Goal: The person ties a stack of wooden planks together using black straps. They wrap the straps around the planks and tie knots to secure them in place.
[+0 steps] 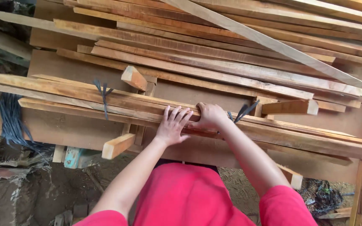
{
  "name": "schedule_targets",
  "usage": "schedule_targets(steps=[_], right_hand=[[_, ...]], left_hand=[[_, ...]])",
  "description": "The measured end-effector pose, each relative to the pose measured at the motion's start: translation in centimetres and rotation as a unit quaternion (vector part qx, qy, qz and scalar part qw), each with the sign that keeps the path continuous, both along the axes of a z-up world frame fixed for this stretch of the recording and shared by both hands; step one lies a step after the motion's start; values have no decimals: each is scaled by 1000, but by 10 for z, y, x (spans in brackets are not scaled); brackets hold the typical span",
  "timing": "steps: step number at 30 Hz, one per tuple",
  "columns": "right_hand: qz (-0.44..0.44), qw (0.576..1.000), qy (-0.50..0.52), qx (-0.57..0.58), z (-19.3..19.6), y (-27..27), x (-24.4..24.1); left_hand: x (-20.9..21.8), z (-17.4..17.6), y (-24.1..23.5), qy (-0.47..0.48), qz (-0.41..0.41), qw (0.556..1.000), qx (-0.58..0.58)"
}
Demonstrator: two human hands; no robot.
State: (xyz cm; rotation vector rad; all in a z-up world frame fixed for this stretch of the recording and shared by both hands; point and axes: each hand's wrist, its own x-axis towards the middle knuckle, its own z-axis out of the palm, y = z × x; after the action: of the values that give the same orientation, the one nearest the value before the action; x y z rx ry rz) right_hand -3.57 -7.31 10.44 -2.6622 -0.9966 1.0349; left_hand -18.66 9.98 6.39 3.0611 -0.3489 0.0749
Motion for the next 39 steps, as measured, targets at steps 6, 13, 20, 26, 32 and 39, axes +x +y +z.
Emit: schedule_targets(steps=[6,13,20,26,32,39], right_hand=[[25,961,-270,64,-32,-27,-98],[-9,967,-249,50,-9,-26,-117],[20,979,-199,46,-2,-24,-101],[19,981,-190,42,-10,-23,-100],[19,980,-190,50,-22,-24,-90],[49,977,-203,38,11,-21,-100]], left_hand=[[-21,35,14,91,38,995,3],[-25,-6,33,-3,-20,1000,23],[-22,-32,40,-57,-38,997,35],[-25,16,40,-18,-59,997,-40],[-84,16,36,-36,76,879,-470],[-111,-9,15,235,446,275,-818]])
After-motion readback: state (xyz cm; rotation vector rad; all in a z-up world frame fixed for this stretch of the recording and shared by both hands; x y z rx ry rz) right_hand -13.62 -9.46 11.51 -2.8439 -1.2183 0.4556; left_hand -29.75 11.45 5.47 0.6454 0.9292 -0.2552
